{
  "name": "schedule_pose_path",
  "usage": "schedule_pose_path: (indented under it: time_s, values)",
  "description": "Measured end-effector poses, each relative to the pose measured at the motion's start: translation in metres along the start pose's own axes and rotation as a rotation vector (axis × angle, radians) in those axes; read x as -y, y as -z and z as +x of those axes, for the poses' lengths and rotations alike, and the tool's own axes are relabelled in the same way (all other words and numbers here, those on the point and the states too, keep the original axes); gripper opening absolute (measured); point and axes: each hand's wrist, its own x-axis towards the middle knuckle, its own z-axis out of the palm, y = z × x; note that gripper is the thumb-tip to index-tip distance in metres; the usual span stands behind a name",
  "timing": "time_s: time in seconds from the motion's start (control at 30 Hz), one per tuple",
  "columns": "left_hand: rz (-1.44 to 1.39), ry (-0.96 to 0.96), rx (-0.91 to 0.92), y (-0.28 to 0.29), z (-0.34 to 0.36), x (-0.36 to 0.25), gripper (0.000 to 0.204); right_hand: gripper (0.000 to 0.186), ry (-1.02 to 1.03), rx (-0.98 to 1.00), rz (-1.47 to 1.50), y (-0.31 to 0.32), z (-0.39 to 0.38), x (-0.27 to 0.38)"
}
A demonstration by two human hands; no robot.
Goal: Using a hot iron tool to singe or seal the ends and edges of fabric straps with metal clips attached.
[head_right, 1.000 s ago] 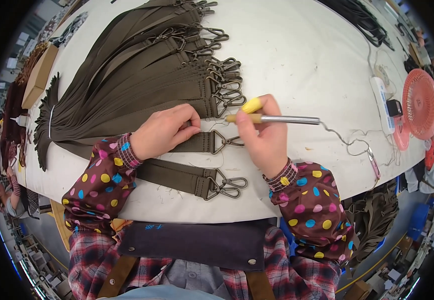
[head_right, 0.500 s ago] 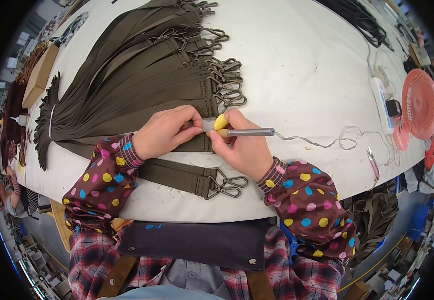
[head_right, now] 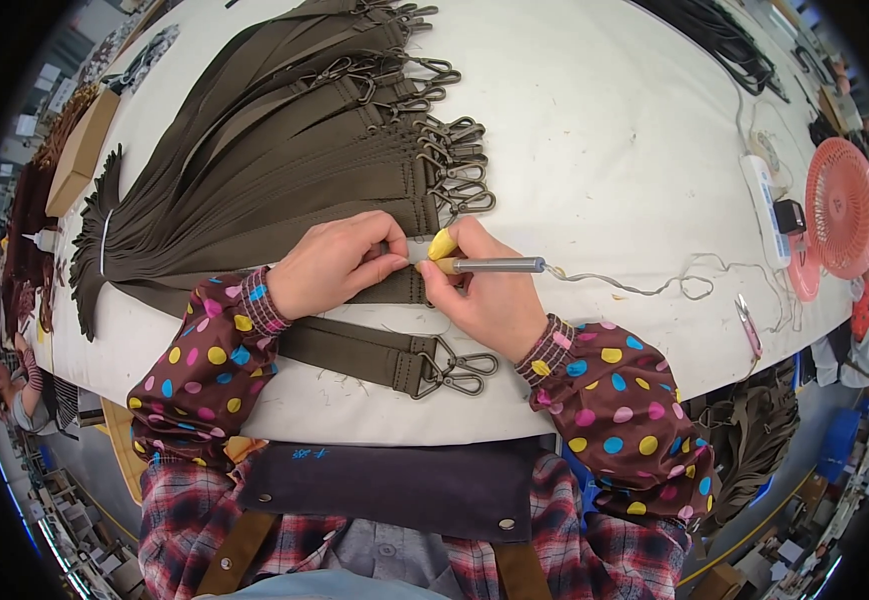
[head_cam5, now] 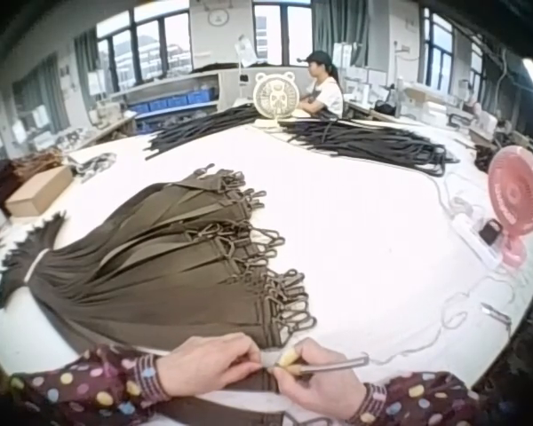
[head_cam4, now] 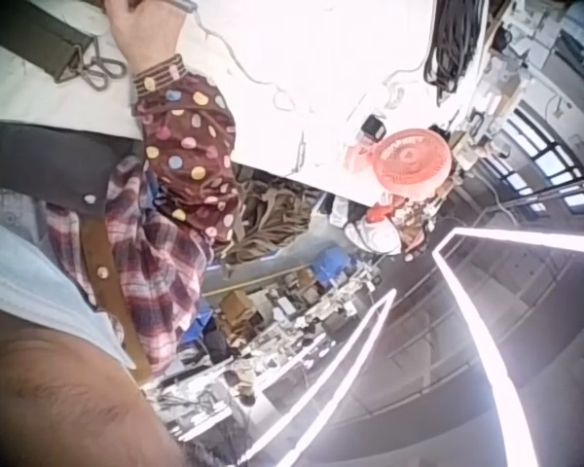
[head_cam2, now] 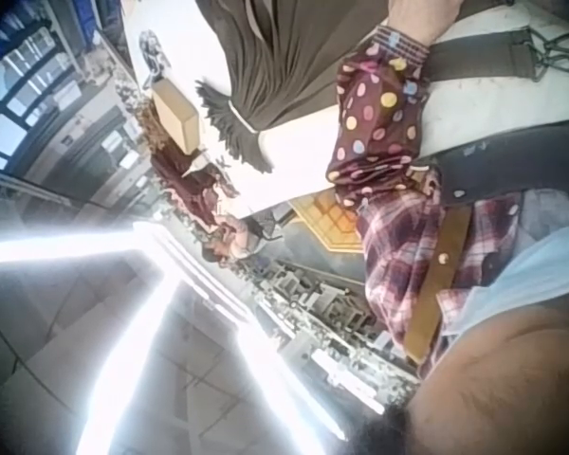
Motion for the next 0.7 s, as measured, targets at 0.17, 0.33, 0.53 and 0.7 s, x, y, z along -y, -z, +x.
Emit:
schedule_pose_path:
  time_s: [0.17, 0.33, 0.53, 0.7]
  values:
    - [0.010, 0.005, 0.003, 0.000, 0.000, 0.000, 0.012, 0.020, 0.018, -0.006, -0.033, 0.000, 0.001, 0.001]
    - [-0.033, 0.022, 0.017, 0.001, -0.001, -0.001, 0.012, 0.019, 0.039, -0.011, -0.051, 0.000, 0.000, 0.001]
    - [-0.045, 0.125, -0.011, 0.008, -0.003, -0.016, 0.017, 0.016, -0.017, -0.109, 0.324, 0.006, 0.000, -0.006]
    - [0.128, -0.019, -0.126, -0.006, -0.002, -0.006, 0.017, 0.015, -0.043, -0.175, 0.385, 0.015, 0.000, 0.000]
